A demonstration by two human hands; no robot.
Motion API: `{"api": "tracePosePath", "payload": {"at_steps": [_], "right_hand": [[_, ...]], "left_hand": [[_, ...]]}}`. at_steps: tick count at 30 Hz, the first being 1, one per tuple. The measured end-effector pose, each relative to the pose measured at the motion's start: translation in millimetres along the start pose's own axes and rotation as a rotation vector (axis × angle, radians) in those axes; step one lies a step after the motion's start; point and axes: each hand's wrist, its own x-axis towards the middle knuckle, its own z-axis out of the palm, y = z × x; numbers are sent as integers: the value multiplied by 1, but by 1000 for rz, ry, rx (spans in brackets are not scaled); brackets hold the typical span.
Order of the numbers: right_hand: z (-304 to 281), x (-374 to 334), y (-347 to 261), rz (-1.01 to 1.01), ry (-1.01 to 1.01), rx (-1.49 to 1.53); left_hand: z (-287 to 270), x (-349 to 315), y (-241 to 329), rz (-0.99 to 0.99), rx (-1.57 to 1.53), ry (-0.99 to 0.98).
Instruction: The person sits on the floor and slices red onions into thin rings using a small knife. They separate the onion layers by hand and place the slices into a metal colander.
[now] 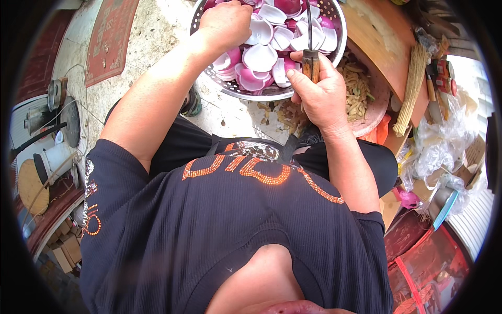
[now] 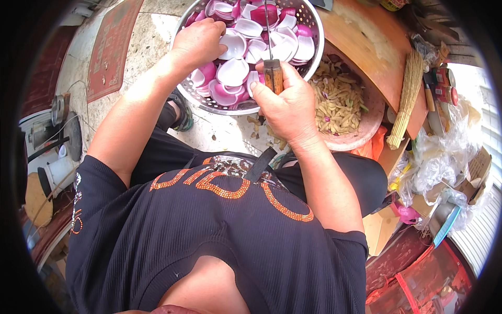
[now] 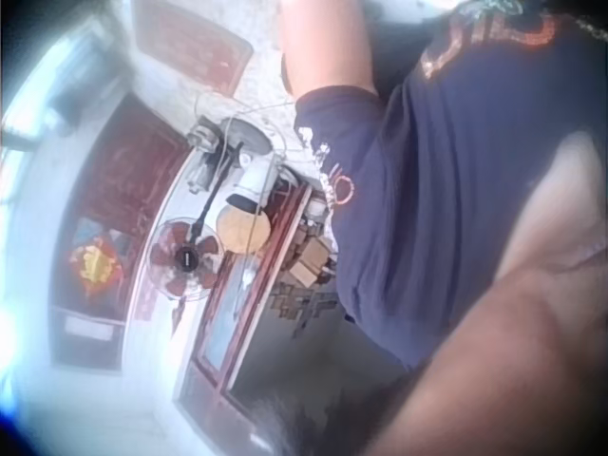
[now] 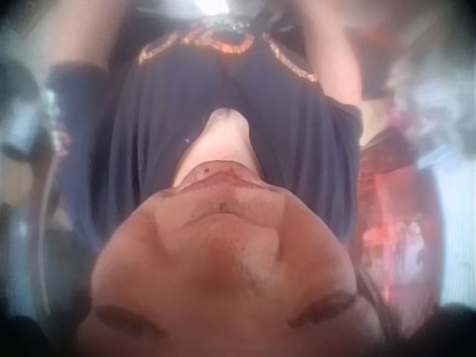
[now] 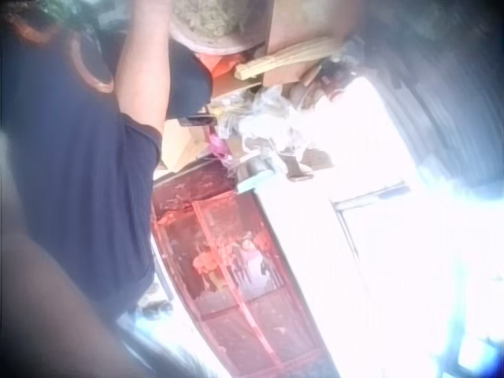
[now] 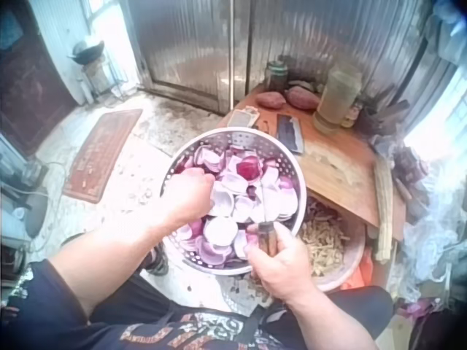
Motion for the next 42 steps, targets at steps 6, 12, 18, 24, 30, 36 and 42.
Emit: {"api": "tracePosePath", "payload": {"at_steps": [6,12,18,24,30,36,42], "right_hand": [[0,0,8,-34,4,-106],[2,-3,6,-64,-59,-192],[1,-2,7,-127,-96,-358],[-1,-2,6,-136,-98,-392],[-1,-1,8,-150,-95,-393],[0,0,12,-75,-120,-301],[-2,2,8,-35,-145,-191]], "left_hand": [[-11,9,-2,-45,-133,-13],[-44,20,0,-438,-985,-33],[-39,19,-7,-419,-1488,-104],[-40,20,-5,-415,-1536,-98],[-42,19,-5,-413,-1533,-85],[-45,17,-4,-421,-1529,-71],[-47,18,-3,-438,-1537,-72]]}}
